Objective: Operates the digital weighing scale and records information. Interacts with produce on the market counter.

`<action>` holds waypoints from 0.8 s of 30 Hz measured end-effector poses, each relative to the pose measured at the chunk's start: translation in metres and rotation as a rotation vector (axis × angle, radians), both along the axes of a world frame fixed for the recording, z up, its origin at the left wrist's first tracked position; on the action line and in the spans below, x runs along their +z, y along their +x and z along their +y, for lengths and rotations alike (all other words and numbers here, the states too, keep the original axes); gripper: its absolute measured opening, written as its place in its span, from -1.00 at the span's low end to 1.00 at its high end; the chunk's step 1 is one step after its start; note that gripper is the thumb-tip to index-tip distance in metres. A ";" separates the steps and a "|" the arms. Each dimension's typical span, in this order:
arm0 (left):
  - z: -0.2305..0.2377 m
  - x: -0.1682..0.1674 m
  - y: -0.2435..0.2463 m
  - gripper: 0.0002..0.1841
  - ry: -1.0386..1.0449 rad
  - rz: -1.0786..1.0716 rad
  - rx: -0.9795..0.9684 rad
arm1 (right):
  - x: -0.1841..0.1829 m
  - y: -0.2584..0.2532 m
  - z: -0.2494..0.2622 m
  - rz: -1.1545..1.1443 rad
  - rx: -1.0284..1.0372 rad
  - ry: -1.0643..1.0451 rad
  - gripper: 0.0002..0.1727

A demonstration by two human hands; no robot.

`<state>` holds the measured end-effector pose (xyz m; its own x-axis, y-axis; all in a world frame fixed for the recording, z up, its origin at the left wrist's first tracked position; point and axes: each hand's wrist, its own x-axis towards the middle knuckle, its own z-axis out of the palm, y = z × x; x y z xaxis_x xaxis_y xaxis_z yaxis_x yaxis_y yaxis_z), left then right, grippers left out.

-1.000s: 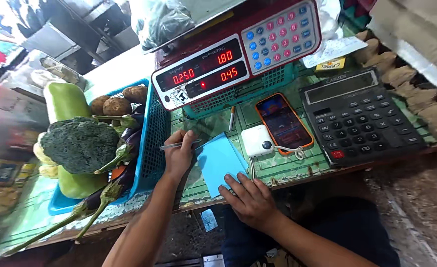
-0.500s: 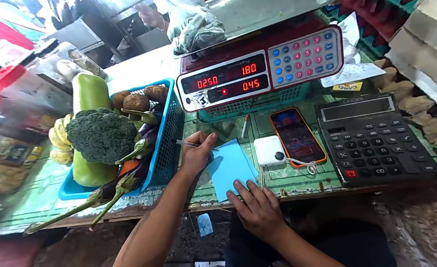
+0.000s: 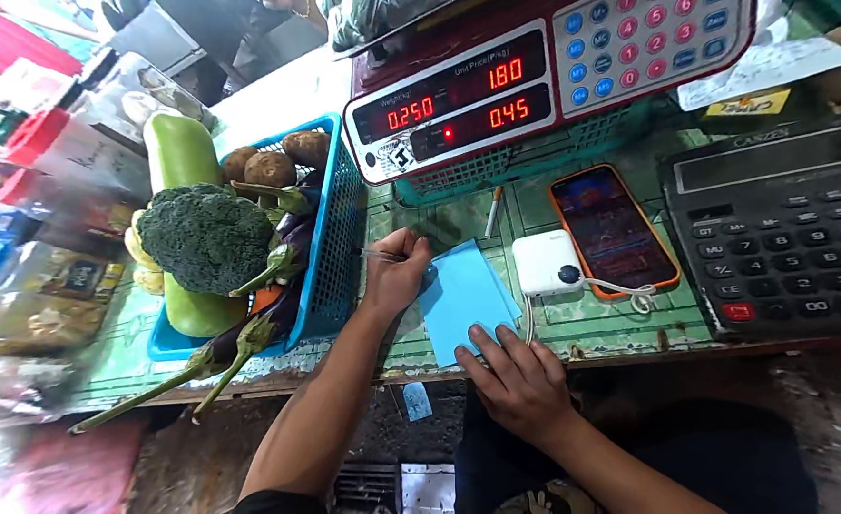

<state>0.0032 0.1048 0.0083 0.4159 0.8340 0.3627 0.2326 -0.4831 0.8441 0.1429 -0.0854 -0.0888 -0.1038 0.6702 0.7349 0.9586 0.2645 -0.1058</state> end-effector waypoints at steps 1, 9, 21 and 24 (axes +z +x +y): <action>0.001 0.000 0.000 -0.61 -0.001 0.001 -0.012 | 0.000 0.000 0.000 -0.004 0.001 0.002 -0.51; -0.004 0.003 0.001 -0.60 0.025 0.140 0.010 | 0.000 0.000 0.000 -0.001 0.006 -0.006 -0.55; -0.001 0.001 0.004 -0.57 0.039 0.103 0.006 | 0.001 0.002 0.000 0.000 0.007 0.003 -0.59; -0.003 0.002 0.003 -0.59 0.041 0.144 0.004 | 0.001 0.001 -0.001 -0.003 0.013 0.002 -0.59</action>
